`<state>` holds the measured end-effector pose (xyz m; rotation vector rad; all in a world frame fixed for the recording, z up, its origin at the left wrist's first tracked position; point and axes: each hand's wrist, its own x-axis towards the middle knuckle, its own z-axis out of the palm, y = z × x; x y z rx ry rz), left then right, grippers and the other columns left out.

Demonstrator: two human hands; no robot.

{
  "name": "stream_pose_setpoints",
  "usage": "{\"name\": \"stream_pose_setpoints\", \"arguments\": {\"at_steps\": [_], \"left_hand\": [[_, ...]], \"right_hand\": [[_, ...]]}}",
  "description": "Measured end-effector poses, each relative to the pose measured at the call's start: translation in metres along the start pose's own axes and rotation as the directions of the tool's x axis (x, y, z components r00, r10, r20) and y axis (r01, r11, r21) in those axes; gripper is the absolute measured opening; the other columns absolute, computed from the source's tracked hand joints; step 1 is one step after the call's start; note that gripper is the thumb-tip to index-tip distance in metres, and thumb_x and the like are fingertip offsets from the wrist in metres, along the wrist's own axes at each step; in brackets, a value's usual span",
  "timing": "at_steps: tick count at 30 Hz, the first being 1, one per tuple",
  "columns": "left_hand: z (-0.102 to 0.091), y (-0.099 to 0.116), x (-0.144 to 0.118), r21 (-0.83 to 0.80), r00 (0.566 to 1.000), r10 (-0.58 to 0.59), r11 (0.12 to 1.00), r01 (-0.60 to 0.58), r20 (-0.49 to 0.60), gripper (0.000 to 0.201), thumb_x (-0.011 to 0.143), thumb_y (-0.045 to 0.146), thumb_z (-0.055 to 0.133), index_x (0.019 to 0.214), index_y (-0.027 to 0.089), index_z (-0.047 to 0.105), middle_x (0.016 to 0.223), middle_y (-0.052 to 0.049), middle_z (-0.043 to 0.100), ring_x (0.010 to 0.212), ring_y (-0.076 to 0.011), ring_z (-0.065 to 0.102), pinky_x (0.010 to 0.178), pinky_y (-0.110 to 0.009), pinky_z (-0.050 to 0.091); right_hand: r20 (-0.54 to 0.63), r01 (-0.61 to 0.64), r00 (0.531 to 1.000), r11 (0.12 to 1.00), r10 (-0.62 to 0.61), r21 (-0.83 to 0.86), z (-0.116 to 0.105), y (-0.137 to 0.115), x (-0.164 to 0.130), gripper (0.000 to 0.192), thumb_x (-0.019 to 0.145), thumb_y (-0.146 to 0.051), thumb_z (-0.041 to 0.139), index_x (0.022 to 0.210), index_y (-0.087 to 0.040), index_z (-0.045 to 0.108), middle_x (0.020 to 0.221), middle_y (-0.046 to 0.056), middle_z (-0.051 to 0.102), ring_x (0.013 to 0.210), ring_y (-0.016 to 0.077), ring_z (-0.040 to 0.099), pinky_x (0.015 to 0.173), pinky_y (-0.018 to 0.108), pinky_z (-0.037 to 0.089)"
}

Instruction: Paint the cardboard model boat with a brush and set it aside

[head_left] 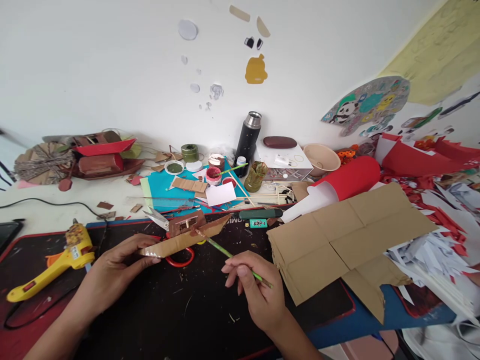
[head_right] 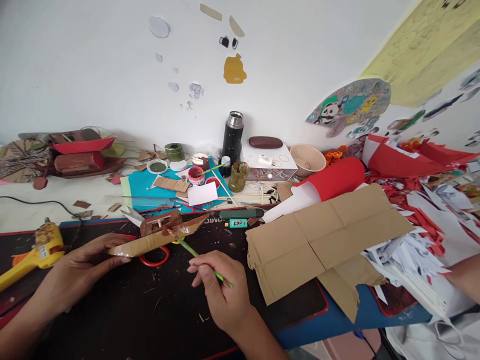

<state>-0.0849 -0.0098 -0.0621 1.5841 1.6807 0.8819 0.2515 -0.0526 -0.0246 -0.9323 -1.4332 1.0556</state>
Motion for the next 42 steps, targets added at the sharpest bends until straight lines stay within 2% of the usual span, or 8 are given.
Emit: {"name": "stream_pose_setpoints", "arguments": {"at_steps": [7,15,19,32,38,42], "left_hand": [[-0.002,0.002,-0.001,0.027,1.000,0.010,1.000,-0.011,0.024,0.074,0.072,0.095,0.081,0.101,0.027,0.089,0.114,-0.010,0.089,0.104,-0.0332,0.084,0.094,-0.039,0.069],[-0.001,0.004,-0.001,0.017,1.000,0.006,1.000,-0.006,0.018,0.075,0.071,0.097,0.079,0.096,0.027,0.088,0.112,-0.010,0.088,0.103,-0.0327,0.083,0.094,-0.039,0.069],[-0.001,0.004,-0.002,0.009,1.000,-0.013,1.000,0.012,0.022,0.077,0.070,0.096,0.081,0.099,0.026,0.088,0.113,-0.011,0.088,0.103,-0.0323,0.082,0.094,-0.039,0.069],[-0.001,0.004,-0.003,-0.020,0.999,0.021,1.000,-0.020,0.031,0.065,0.076,0.087,0.085,0.100,0.027,0.086,0.113,-0.010,0.088,0.102,-0.0315,0.083,0.092,-0.038,0.068],[0.000,0.003,-0.003,-0.018,0.999,0.027,0.999,-0.027,0.029,0.064,0.075,0.086,0.085,0.100,0.027,0.087,0.113,-0.011,0.088,0.101,-0.0320,0.083,0.094,-0.040,0.068],[-0.001,0.003,-0.003,-0.017,0.999,0.023,1.000,-0.023,0.034,0.063,0.078,0.085,0.084,0.102,0.027,0.087,0.114,-0.010,0.088,0.102,-0.0312,0.083,0.094,-0.038,0.068]], "right_hand": [[0.056,-0.028,0.998,1.000,0.028,-0.003,0.007,-0.003,0.001,0.032,0.120,-0.041,0.059,0.116,-0.025,0.086,0.096,0.010,0.087,0.066,0.0179,0.079,0.051,0.024,0.056],[-0.108,-0.087,0.990,0.995,0.092,0.051,-0.010,0.004,-0.002,0.030,0.119,-0.042,0.064,0.114,-0.023,0.086,0.093,0.011,0.088,0.065,0.0189,0.080,0.048,0.022,0.055],[-0.141,-0.087,0.985,0.993,0.097,0.075,-0.012,0.004,-0.004,0.029,0.118,-0.042,0.066,0.113,-0.023,0.086,0.092,0.011,0.088,0.064,0.0183,0.081,0.047,0.021,0.054],[0.043,-0.078,0.996,0.997,0.076,0.030,0.012,-0.003,-0.001,0.035,0.120,-0.045,0.059,0.114,-0.023,0.086,0.094,0.011,0.088,0.065,0.0188,0.080,0.048,0.025,0.055],[0.096,-0.029,0.995,0.999,0.026,0.027,0.022,-0.003,0.001,0.033,0.120,-0.042,0.059,0.116,-0.023,0.086,0.093,0.010,0.088,0.064,0.0179,0.080,0.052,0.024,0.058],[0.098,-0.014,0.995,1.000,0.012,0.018,0.021,-0.004,0.002,0.031,0.120,-0.039,0.059,0.117,-0.025,0.086,0.094,0.009,0.088,0.066,0.0176,0.080,0.052,0.024,0.057]]}}
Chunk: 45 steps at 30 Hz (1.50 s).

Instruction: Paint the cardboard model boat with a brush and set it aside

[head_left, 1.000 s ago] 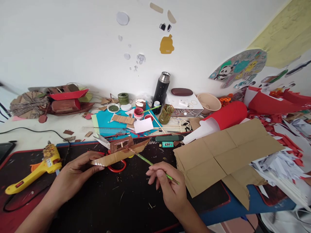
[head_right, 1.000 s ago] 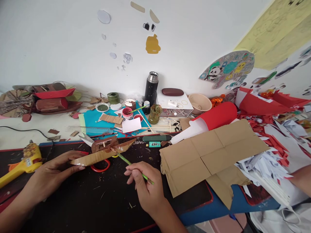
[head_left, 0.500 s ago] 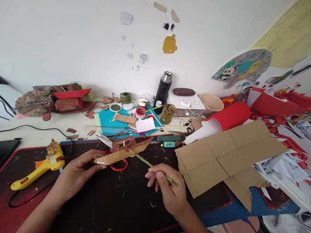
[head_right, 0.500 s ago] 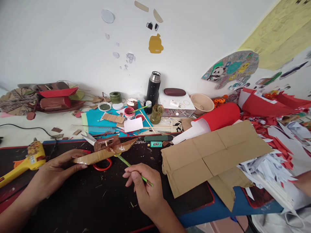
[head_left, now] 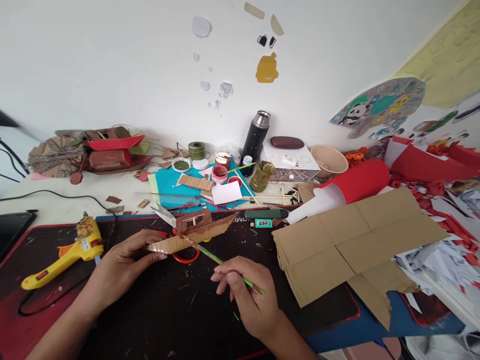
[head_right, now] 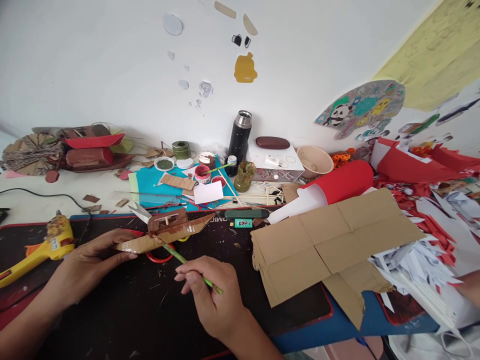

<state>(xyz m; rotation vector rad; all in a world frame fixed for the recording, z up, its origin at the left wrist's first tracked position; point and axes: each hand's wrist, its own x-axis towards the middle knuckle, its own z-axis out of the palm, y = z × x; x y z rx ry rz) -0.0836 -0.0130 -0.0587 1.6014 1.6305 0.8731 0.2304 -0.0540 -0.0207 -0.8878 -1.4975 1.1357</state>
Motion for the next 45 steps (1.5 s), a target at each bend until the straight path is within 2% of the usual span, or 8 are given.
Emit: {"name": "stream_pose_setpoints", "arguments": {"at_steps": [10,23,29,37,45], "left_hand": [[0.000,0.007,0.001,-0.018,1.000,0.008,1.000,-0.009,-0.014,0.062,0.075,0.085,0.087,0.097,0.026,0.087,0.109,-0.010,0.088,0.099,-0.0310,0.082,0.090,-0.039,0.068],[0.000,0.002,0.001,-0.035,1.000,0.001,0.999,0.000,0.015,0.060,0.078,0.081,0.087,0.100,0.026,0.087,0.114,-0.011,0.087,0.104,-0.0317,0.082,0.099,-0.041,0.067],[0.000,0.001,0.000,-0.025,1.000,0.002,1.000,-0.002,0.022,0.057,0.080,0.079,0.087,0.099,0.025,0.085,0.111,-0.010,0.086,0.101,-0.0304,0.081,0.095,-0.038,0.066],[0.000,-0.001,0.001,-0.018,1.000,0.025,1.000,-0.025,0.018,0.062,0.079,0.085,0.084,0.099,0.026,0.085,0.109,-0.009,0.086,0.097,-0.0297,0.081,0.090,-0.038,0.067],[0.001,0.002,0.001,-0.015,0.998,0.056,0.998,-0.056,0.001,0.062,0.081,0.085,0.083,0.100,0.026,0.086,0.110,-0.009,0.087,0.099,-0.0301,0.082,0.091,-0.038,0.067]], "right_hand": [[-0.151,-0.086,0.984,0.996,0.090,0.032,-0.021,0.004,-0.010,0.032,0.120,-0.043,0.061,0.115,-0.023,0.086,0.093,0.011,0.089,0.066,0.0206,0.082,0.046,0.024,0.056],[0.018,-0.008,1.000,1.000,0.008,-0.016,0.001,-0.004,-0.004,0.030,0.120,-0.038,0.059,0.116,-0.026,0.086,0.093,0.008,0.089,0.064,0.0177,0.081,0.055,0.025,0.060],[-0.038,-0.019,0.999,1.000,0.020,0.008,-0.007,-0.002,-0.005,0.027,0.120,-0.037,0.061,0.117,-0.027,0.086,0.093,0.008,0.089,0.066,0.0175,0.080,0.051,0.023,0.054],[-0.137,-0.078,0.987,0.995,0.086,0.062,-0.021,0.004,-0.015,0.026,0.120,-0.037,0.063,0.116,-0.025,0.086,0.093,0.009,0.089,0.066,0.0180,0.081,0.049,0.021,0.055],[-0.065,-0.035,0.997,0.999,0.037,0.030,-0.007,-0.001,-0.009,0.027,0.121,-0.037,0.060,0.117,-0.026,0.085,0.094,0.008,0.088,0.066,0.0166,0.080,0.051,0.021,0.054]]}}
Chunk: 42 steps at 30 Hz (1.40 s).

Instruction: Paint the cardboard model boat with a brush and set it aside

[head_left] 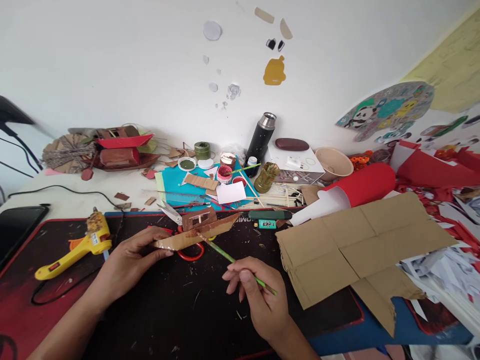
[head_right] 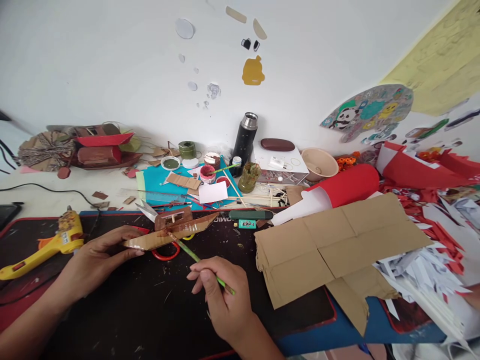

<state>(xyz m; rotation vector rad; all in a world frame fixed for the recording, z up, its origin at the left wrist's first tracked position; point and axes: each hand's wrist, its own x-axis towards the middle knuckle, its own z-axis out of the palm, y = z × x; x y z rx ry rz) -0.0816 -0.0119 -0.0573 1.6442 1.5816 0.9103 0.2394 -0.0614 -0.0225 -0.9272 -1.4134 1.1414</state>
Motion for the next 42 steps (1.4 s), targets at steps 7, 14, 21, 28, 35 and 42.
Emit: {"name": "stream_pose_setpoints", "arguments": {"at_steps": [7,14,21,28,35,42], "left_hand": [[0.002,-0.004,-0.001,0.016,0.998,0.068,0.998,-0.067,-0.009,0.058,0.083,0.085,0.081,0.098,0.029,0.088,0.111,-0.008,0.088,0.100,-0.0301,0.083,0.092,-0.037,0.069],[0.003,-0.007,-0.002,0.030,0.996,0.084,0.996,-0.083,-0.019,0.057,0.086,0.084,0.080,0.102,0.030,0.088,0.112,-0.008,0.088,0.100,-0.0308,0.084,0.090,-0.038,0.070],[0.002,-0.002,-0.002,0.030,0.995,0.100,0.995,-0.100,-0.004,0.053,0.089,0.081,0.079,0.098,0.030,0.088,0.111,-0.007,0.088,0.098,-0.0291,0.084,0.089,-0.034,0.069],[0.002,0.003,-0.002,0.036,0.996,0.091,0.995,-0.091,0.008,0.057,0.089,0.084,0.076,0.097,0.029,0.088,0.109,-0.007,0.087,0.098,-0.0283,0.083,0.088,-0.033,0.068],[0.002,0.006,-0.003,0.003,0.997,0.071,0.997,-0.071,0.007,0.058,0.088,0.084,0.078,0.097,0.027,0.087,0.106,-0.008,0.086,0.095,-0.0272,0.082,0.088,-0.034,0.067],[0.001,0.009,-0.001,-0.034,0.993,0.102,0.994,-0.100,0.058,0.051,0.092,0.078,0.079,0.096,0.028,0.088,0.104,-0.008,0.086,0.093,-0.0267,0.081,0.088,-0.036,0.067]], "right_hand": [[0.089,0.062,0.994,0.997,-0.059,-0.037,0.014,-0.003,0.006,0.029,0.121,-0.035,0.059,0.117,-0.023,0.085,0.093,0.008,0.088,0.064,0.0153,0.080,0.052,0.021,0.056],[0.100,0.068,0.993,0.997,-0.064,-0.037,0.013,-0.002,0.009,0.027,0.120,-0.034,0.060,0.118,-0.025,0.085,0.094,0.008,0.088,0.067,0.0155,0.080,0.052,0.020,0.054],[-0.021,-0.017,1.000,1.000,0.018,0.014,-0.006,0.001,0.001,0.025,0.120,-0.035,0.062,0.118,-0.027,0.085,0.095,0.008,0.089,0.068,0.0164,0.081,0.052,0.020,0.055],[0.004,-0.012,1.000,1.000,0.012,0.010,-0.001,0.001,0.002,0.026,0.121,-0.035,0.061,0.119,-0.027,0.085,0.096,0.009,0.089,0.068,0.0165,0.081,0.052,0.020,0.055],[0.099,0.043,0.994,0.998,-0.039,-0.037,0.013,-0.004,0.008,0.029,0.121,-0.036,0.059,0.116,-0.023,0.085,0.094,0.009,0.088,0.067,0.0171,0.080,0.051,0.022,0.056],[0.154,0.069,0.986,0.997,-0.061,-0.047,0.022,-0.006,0.011,0.030,0.121,-0.035,0.057,0.117,-0.025,0.085,0.094,0.008,0.088,0.065,0.0171,0.080,0.055,0.024,0.059]]}}
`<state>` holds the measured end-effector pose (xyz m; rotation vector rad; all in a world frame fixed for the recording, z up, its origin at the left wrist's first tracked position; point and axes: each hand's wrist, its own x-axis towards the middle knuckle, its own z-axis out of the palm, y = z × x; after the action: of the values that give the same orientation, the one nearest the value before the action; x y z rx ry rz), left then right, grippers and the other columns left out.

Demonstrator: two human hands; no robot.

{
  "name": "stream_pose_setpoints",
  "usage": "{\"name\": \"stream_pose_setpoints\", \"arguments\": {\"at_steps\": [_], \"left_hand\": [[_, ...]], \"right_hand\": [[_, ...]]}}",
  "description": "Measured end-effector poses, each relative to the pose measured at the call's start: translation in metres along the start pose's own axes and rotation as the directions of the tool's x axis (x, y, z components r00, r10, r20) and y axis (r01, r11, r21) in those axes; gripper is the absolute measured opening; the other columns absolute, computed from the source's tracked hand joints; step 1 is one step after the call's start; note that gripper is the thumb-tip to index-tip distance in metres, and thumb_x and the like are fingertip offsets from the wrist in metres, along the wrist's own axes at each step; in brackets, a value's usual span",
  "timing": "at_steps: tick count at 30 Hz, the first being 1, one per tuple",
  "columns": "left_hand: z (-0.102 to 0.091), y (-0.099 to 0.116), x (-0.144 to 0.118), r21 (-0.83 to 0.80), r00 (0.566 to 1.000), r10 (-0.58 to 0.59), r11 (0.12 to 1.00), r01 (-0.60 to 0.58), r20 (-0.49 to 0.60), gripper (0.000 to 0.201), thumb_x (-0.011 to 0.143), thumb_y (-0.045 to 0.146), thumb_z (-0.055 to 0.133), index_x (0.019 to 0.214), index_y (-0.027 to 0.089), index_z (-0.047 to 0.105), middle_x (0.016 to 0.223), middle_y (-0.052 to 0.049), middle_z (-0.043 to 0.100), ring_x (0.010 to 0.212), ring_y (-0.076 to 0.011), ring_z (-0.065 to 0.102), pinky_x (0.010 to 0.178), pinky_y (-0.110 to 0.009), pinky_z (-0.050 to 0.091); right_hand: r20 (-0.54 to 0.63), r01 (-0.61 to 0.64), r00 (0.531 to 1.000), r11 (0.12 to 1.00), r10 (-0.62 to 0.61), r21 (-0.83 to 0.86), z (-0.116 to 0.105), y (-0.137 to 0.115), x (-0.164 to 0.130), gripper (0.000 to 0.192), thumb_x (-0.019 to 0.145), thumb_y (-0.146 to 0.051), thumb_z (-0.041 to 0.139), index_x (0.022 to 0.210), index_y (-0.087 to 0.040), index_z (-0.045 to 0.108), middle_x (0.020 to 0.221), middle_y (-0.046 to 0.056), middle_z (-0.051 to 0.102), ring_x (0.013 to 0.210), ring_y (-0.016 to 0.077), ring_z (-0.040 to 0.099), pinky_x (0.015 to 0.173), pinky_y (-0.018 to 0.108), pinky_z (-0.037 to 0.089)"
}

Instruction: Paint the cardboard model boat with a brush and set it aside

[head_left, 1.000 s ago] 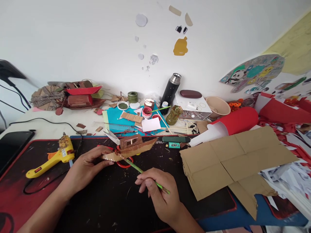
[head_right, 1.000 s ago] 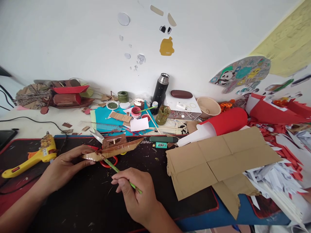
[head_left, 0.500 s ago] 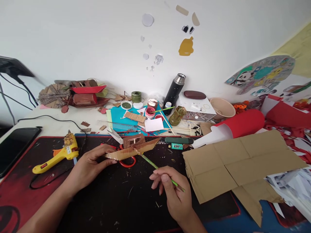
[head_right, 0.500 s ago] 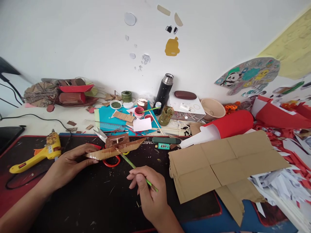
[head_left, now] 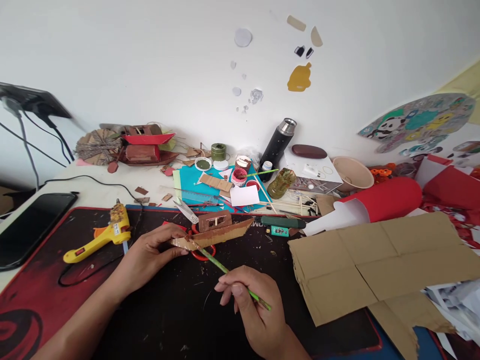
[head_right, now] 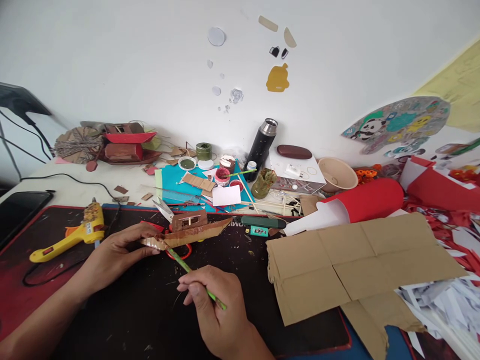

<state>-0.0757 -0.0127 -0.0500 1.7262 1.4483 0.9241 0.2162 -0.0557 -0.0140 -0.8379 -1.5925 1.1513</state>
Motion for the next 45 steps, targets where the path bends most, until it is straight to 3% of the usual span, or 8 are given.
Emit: {"name": "stream_pose_setpoints", "arguments": {"at_steps": [12,18,28,37,45], "left_hand": [[0.000,0.004,0.001,-0.017,1.000,0.012,1.000,-0.011,0.020,0.042,0.095,0.069,0.080,0.093,0.027,0.086,0.097,-0.005,0.083,0.088,-0.0237,0.078,0.084,-0.034,0.065],[0.001,0.002,0.000,-0.059,0.999,0.028,0.998,-0.029,-0.015,0.041,0.094,0.068,0.083,0.098,0.027,0.089,0.104,-0.007,0.085,0.095,-0.0253,0.079,0.086,-0.034,0.064],[0.003,0.004,0.000,-0.074,0.998,0.065,0.995,-0.065,-0.005,0.036,0.098,0.061,0.082,0.092,0.026,0.086,0.097,-0.006,0.082,0.092,-0.0235,0.078,0.084,-0.032,0.064],[0.000,0.008,0.001,-0.082,0.998,0.056,0.995,-0.056,-0.005,0.032,0.097,0.058,0.083,0.098,0.026,0.087,0.102,-0.007,0.082,0.095,-0.0237,0.079,0.088,-0.034,0.065],[0.003,0.002,0.000,-0.117,0.998,0.063,0.991,-0.066,-0.030,0.034,0.096,0.061,0.085,0.097,0.027,0.088,0.103,-0.007,0.082,0.096,-0.0236,0.078,0.088,-0.033,0.065]], "right_hand": [[-0.072,-0.056,0.996,0.998,0.058,0.033,-0.017,0.001,-0.010,0.026,0.121,-0.034,0.059,0.120,-0.026,0.084,0.094,0.009,0.089,0.067,0.0183,0.082,0.051,0.022,0.057],[-0.037,-0.036,0.999,0.999,0.036,0.012,-0.011,-0.001,-0.007,0.029,0.121,-0.037,0.058,0.118,-0.025,0.084,0.093,0.009,0.088,0.066,0.0191,0.082,0.049,0.024,0.057],[0.060,0.056,0.997,0.998,-0.055,-0.018,0.000,-0.006,0.004,0.030,0.121,-0.035,0.056,0.119,-0.024,0.084,0.090,0.008,0.088,0.064,0.0173,0.080,0.051,0.023,0.056],[-0.031,-0.003,1.000,1.000,0.003,0.008,-0.013,-0.005,0.001,0.028,0.121,-0.036,0.058,0.118,-0.025,0.084,0.093,0.009,0.088,0.065,0.0187,0.081,0.050,0.024,0.057],[0.037,0.034,0.999,0.999,-0.035,0.016,-0.005,-0.004,0.004,0.028,0.121,-0.034,0.057,0.119,-0.025,0.084,0.093,0.009,0.088,0.064,0.0177,0.080,0.049,0.023,0.055]]}}
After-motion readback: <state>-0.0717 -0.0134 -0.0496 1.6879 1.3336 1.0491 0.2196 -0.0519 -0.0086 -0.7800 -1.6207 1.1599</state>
